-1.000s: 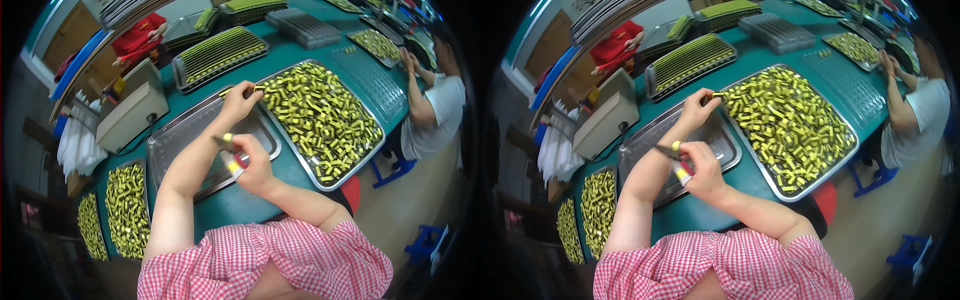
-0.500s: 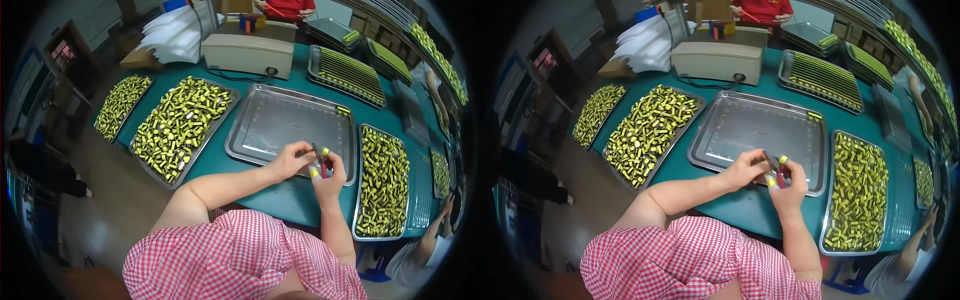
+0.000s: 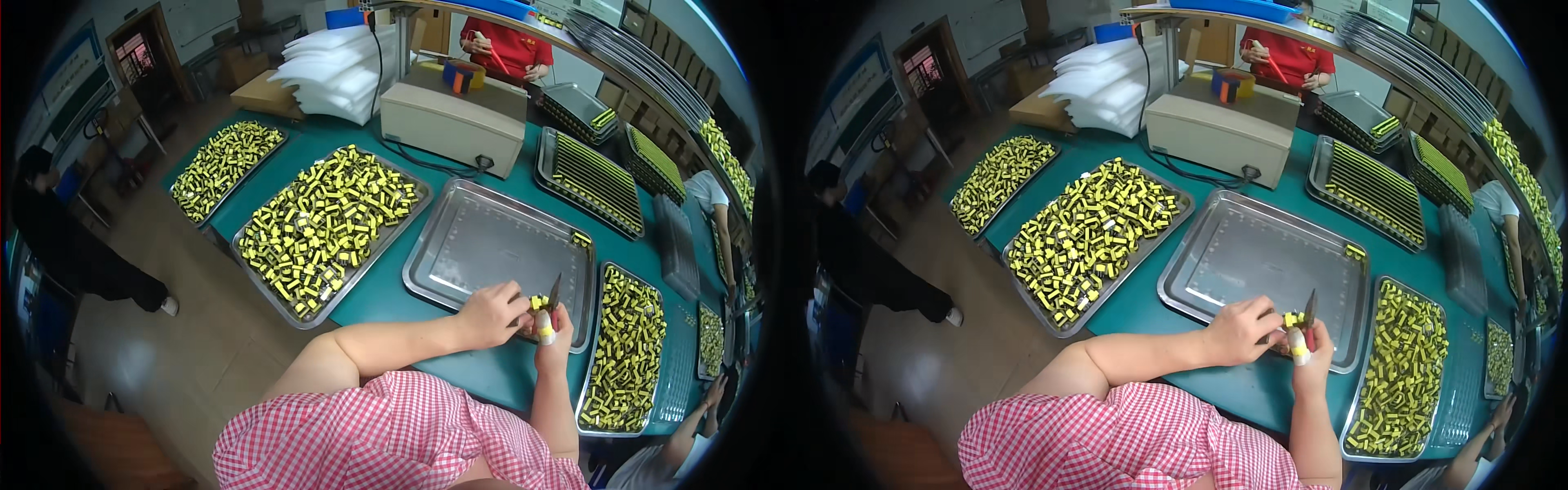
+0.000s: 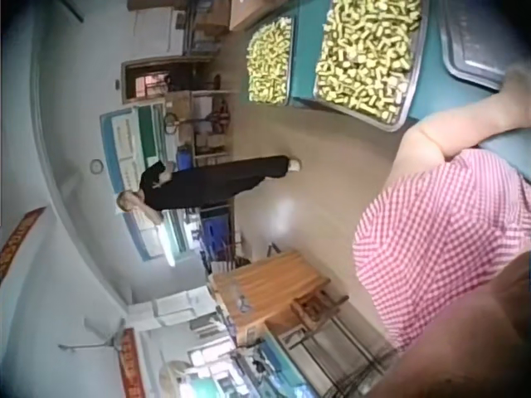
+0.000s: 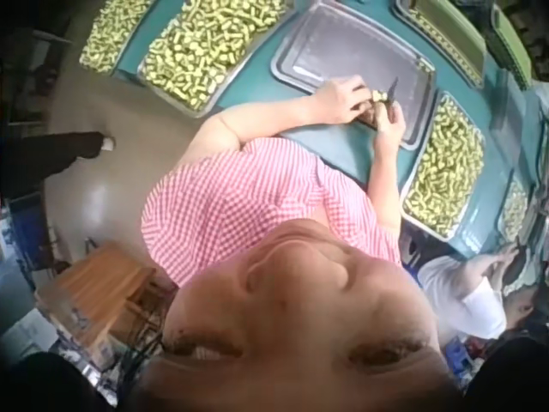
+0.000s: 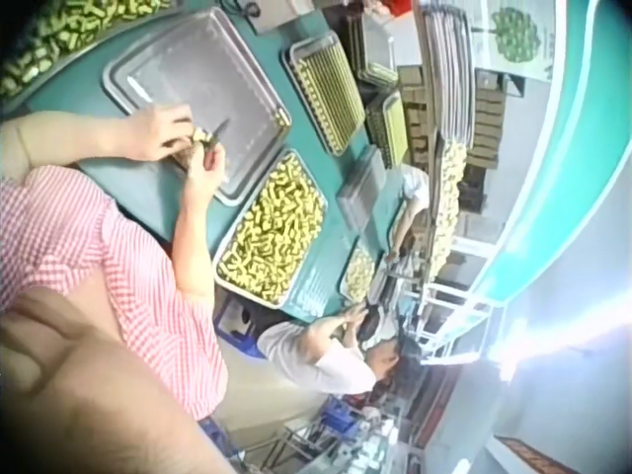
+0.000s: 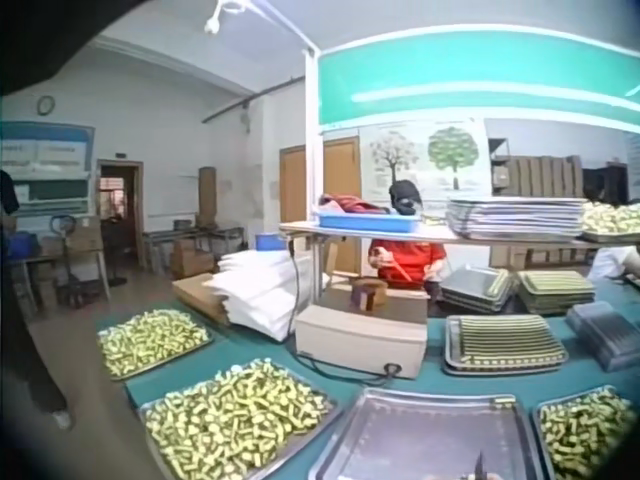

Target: Assembling or inspecting small yellow and black electronic components using hands and pliers at a factory workbench.

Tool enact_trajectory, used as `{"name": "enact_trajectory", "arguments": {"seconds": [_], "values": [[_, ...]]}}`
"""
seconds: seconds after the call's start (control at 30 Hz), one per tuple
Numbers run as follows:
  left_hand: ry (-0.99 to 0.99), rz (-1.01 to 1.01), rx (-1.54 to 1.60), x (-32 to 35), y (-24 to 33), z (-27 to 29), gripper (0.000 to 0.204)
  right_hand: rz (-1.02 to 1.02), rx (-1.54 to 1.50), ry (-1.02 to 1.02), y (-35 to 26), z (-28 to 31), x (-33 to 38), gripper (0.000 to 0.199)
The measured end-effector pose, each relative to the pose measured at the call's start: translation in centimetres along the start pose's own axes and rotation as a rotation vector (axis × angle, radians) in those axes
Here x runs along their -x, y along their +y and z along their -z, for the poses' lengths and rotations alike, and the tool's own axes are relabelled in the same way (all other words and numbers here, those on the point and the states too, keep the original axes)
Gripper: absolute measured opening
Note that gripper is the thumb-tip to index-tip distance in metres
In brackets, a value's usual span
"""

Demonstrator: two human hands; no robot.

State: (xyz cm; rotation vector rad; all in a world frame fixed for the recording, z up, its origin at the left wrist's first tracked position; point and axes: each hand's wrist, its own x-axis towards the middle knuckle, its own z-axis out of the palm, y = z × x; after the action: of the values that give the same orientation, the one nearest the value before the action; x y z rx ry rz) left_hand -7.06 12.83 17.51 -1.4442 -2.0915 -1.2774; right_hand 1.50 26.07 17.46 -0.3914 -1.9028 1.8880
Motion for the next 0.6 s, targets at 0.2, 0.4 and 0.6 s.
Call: {"name": "enact_trajectory", "arguments": {"seconds": [0.2,0.4,0.6], "values": [[-0.043,-0.109,-0.089,0.4,-0.2,-0.4,0.018,-0.092,-0.103,-0.044,0.3,0.5,-0.1,0.014],[-0.032,0.228,0.366,-0.2,0.7,0.1,0.031,-0.334,-0.652,-0.116,0.4,1.4,0.4,0.024],[-0.144,0.418,0.796,-0.5,-0.6,0.6,0.028,-0.426,-0.864,-0.399,0.7,0.3,-0.2,0.027]]}}
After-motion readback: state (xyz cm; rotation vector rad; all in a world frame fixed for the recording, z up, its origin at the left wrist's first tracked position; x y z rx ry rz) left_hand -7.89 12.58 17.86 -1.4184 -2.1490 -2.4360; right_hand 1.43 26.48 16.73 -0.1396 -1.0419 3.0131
